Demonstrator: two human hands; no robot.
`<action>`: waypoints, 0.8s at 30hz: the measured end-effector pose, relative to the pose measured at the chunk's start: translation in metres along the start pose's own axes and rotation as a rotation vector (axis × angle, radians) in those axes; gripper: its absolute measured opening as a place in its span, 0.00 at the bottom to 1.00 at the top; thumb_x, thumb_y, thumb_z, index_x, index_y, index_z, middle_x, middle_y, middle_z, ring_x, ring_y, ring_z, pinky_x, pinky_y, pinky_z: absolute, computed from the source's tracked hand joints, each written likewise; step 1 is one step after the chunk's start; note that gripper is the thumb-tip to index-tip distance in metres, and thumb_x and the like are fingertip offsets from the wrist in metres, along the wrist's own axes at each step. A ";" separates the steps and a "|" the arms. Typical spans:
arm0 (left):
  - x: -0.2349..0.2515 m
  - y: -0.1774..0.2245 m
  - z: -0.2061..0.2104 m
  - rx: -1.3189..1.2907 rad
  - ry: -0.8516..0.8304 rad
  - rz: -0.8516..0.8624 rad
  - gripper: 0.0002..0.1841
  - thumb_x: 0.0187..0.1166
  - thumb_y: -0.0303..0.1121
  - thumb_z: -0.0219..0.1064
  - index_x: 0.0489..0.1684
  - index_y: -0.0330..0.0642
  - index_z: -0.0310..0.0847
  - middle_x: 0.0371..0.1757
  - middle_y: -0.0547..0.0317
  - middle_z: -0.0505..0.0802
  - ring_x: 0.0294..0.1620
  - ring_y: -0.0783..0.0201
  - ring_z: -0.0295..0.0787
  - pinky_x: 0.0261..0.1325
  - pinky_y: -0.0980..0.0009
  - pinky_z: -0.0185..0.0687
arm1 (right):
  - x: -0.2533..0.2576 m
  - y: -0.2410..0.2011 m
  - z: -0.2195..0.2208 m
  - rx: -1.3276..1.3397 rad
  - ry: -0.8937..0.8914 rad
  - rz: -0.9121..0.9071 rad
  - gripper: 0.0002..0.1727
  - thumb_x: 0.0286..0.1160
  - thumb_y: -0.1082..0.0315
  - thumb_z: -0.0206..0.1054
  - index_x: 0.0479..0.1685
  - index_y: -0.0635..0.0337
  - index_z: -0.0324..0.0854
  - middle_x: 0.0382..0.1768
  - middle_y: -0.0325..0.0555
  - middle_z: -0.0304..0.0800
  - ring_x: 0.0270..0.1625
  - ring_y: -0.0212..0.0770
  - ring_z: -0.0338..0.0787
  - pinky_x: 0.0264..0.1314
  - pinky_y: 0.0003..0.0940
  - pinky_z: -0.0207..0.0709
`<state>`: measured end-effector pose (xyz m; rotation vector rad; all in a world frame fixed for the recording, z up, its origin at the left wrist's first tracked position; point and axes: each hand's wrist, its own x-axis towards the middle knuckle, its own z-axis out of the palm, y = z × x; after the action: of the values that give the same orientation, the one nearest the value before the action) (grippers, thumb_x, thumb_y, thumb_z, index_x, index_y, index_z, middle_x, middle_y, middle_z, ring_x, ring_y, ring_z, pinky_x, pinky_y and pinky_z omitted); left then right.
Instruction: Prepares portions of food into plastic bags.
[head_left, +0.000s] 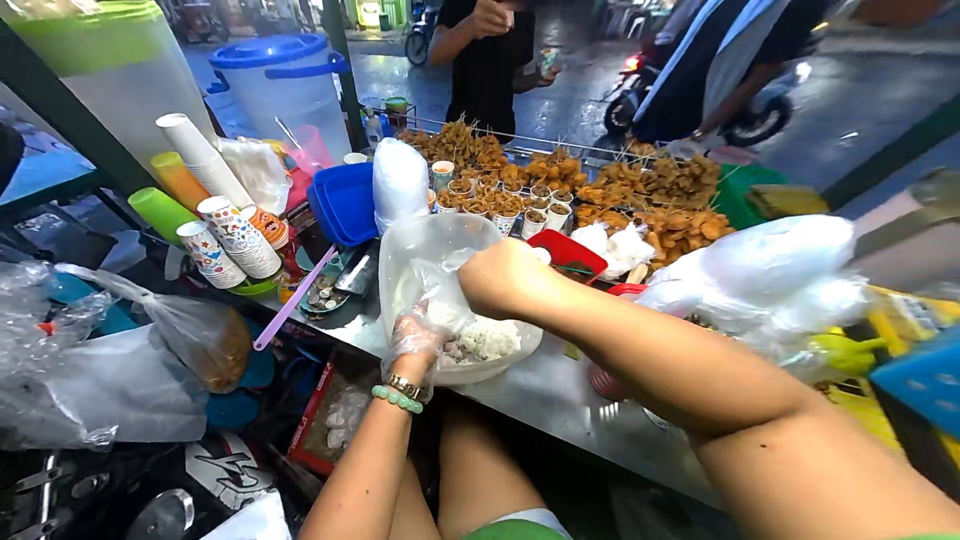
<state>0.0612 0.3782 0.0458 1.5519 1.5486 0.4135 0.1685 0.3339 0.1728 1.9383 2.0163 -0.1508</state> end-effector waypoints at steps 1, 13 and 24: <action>0.000 -0.001 -0.002 -0.051 0.004 -0.017 0.39 0.68 0.21 0.77 0.85 0.44 0.68 0.61 0.44 0.89 0.40 0.61 0.92 0.48 0.67 0.88 | -0.003 0.009 -0.001 0.011 0.047 0.019 0.09 0.79 0.69 0.65 0.35 0.67 0.86 0.37 0.60 0.89 0.45 0.62 0.90 0.39 0.62 0.76; -0.010 -0.002 -0.011 -0.084 0.175 0.098 0.23 0.75 0.20 0.68 0.70 0.44 0.85 0.56 0.48 0.92 0.40 0.61 0.89 0.46 0.64 0.84 | 0.066 0.046 0.098 0.169 0.275 -0.520 0.11 0.82 0.68 0.66 0.51 0.67 0.90 0.67 0.68 0.82 0.70 0.71 0.79 0.65 0.69 0.70; -0.028 0.010 -0.014 -0.492 0.233 0.394 0.13 0.76 0.15 0.60 0.49 0.30 0.90 0.32 0.57 0.94 0.17 0.76 0.80 0.22 0.80 0.77 | 0.053 0.038 0.109 0.851 0.391 -0.548 0.32 0.68 0.62 0.81 0.68 0.74 0.80 0.61 0.69 0.86 0.60 0.58 0.88 0.68 0.51 0.78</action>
<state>0.0521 0.3585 0.0711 1.4385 1.1754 1.1412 0.2234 0.3529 0.0600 1.8411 3.0650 -0.9628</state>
